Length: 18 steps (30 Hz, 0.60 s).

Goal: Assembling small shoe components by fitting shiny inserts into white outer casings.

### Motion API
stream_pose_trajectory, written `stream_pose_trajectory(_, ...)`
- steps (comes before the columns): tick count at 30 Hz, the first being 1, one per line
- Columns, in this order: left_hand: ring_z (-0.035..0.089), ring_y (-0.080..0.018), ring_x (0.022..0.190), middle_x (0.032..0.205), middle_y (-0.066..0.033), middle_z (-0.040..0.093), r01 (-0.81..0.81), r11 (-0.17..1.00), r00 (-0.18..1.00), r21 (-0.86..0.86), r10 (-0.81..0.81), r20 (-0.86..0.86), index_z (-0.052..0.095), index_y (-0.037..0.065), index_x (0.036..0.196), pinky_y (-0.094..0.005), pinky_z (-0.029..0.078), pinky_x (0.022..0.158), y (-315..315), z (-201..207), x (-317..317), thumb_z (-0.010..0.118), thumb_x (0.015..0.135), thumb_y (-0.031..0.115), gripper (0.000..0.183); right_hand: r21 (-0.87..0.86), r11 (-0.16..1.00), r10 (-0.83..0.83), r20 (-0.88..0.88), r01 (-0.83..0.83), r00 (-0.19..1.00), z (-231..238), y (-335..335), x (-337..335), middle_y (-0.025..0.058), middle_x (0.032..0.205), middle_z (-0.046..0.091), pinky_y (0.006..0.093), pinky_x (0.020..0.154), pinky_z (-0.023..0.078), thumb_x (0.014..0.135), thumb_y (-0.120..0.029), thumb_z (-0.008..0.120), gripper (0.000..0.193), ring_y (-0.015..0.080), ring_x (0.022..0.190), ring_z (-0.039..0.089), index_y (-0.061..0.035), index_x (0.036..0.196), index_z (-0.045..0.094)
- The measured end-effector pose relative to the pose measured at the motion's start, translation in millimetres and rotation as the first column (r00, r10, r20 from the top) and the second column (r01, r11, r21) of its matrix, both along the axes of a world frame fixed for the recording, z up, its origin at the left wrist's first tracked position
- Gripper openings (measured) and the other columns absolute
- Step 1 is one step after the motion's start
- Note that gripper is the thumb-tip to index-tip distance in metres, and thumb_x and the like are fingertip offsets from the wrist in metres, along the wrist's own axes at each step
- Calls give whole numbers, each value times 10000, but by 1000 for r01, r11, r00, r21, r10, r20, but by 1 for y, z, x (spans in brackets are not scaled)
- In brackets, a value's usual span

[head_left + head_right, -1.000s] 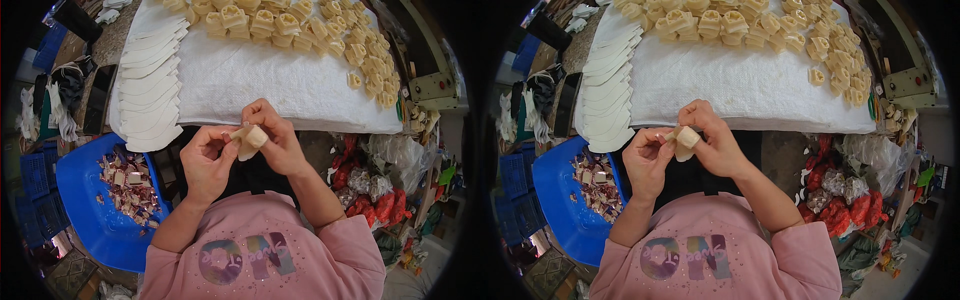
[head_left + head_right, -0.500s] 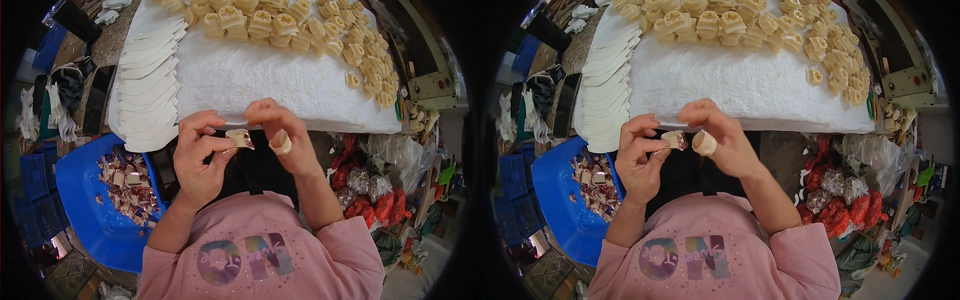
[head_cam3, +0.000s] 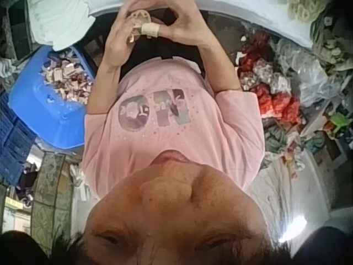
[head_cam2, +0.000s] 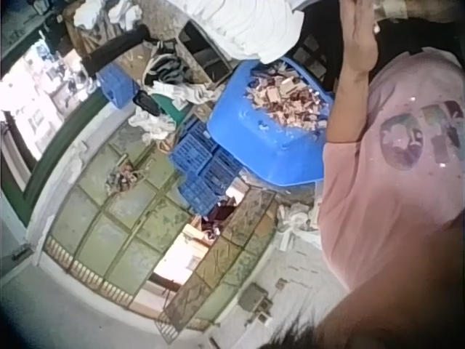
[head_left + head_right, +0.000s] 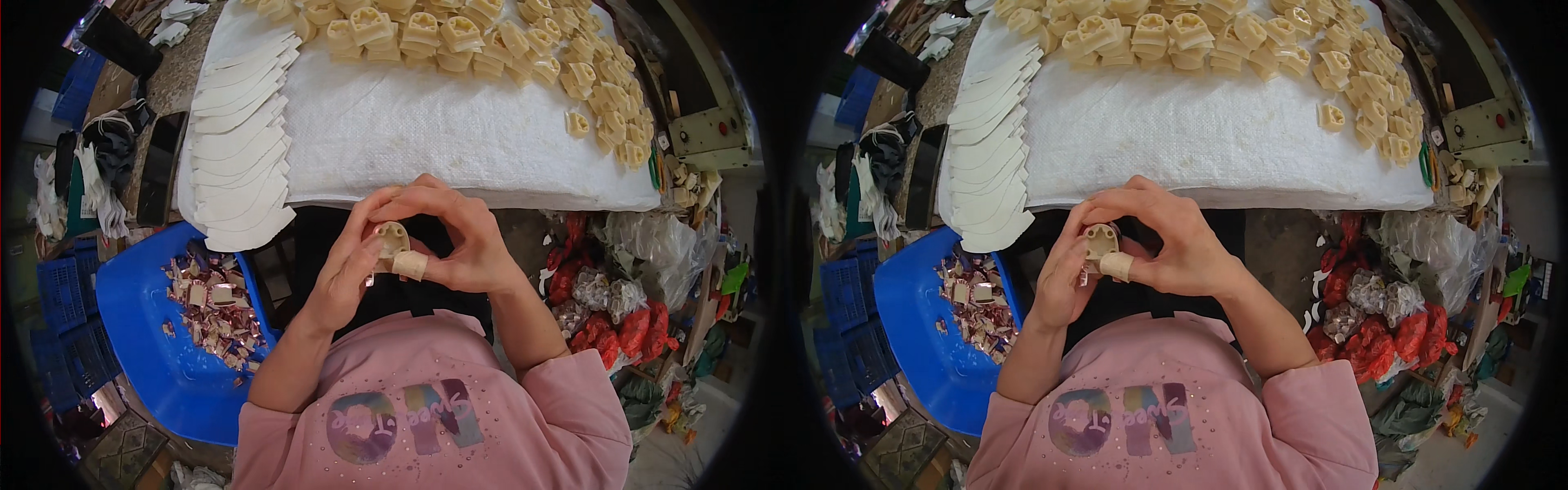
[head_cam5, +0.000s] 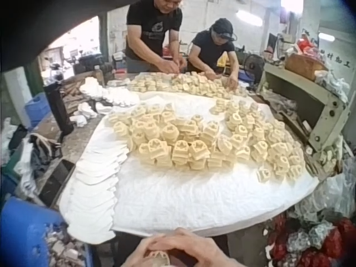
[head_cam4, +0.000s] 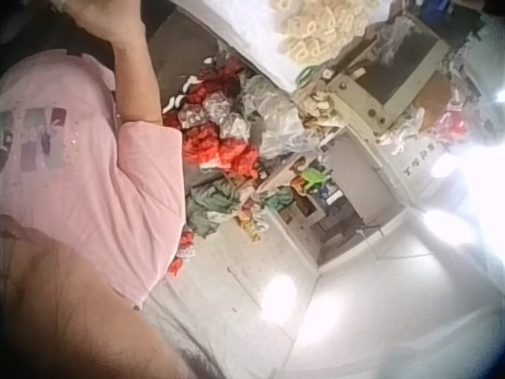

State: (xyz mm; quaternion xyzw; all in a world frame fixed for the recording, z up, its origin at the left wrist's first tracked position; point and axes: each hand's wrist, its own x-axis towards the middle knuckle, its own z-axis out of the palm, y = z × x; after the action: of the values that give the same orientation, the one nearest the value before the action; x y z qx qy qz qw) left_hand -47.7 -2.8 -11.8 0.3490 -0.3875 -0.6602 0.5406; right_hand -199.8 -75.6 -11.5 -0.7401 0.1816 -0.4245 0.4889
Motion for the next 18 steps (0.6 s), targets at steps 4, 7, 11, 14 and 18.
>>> stream_pose_trajectory(4, 512, -136, 877, 1048, -103, 487, -156, 987, 987, -42, 157, 34, 309, -7, 1291, -274, 442, 769, 3, -13, -9, 372, 901, 202, 447, -67, 998, -3, -47, 0, 999, -8, 5, 3, 91, 1026, 590, 354, 775, 471, 684, -89, 748, 496, 253, 817, 571, -71, 1142, 559)
stream_pose_trajectory(7, 532, -138, 791, 1011, -95, 494, -245, 970, 960, -14, 244, 139, 314, 25, 1255, -265, 455, 699, 6, -8, -13, 386, 903, 203, 400, -130, 979, -164, -42, 157, 986, -9, 13, 6, 110, 1074, 494, 320, 683, 510, 767, -105, 697, 383, 212, 774, 575, -67, 1122, 559)
stream_pose_trajectory(11, 527, -108, 680, 960, -91, 506, -160, 983, 987, -86, 160, -13, 156, -6, 1368, -218, 438, 598, 6, -4, -17, 322, 966, 442, 624, 585, 800, 65, 135, -132, 989, 1, 11, 9, 99, 1077, 458, 186, 417, 498, 907, -145, 515, 185, 118, 612, 584, -36, 1050, 557)
stream_pose_trajectory(14, 525, -103, 657, 971, -110, 509, -176, 971, 979, -161, 190, 79, 129, -17, 1384, -221, 432, 549, 4, 0, -24, 303, 950, 508, 703, 649, 730, 160, 138, -211, 977, 4, 5, 13, 95, 1041, 528, 193, 347, 460, 889, -143, 526, 140, 101, 521, 567, -17, 941, 557)
stream_pose_trajectory(18, 501, -106, 779, 1054, -118, 479, -185, 951, 932, -246, 249, 262, 228, -41, 1340, -213, 424, 615, 9, 0, -24, 292, 953, 504, 671, 683, 677, 223, 163, -273, 961, -2, 11, 9, 84, 940, 551, 189, 369, 462, 894, -175, 541, 126, 84, 522, 556, -50, 882, 533)
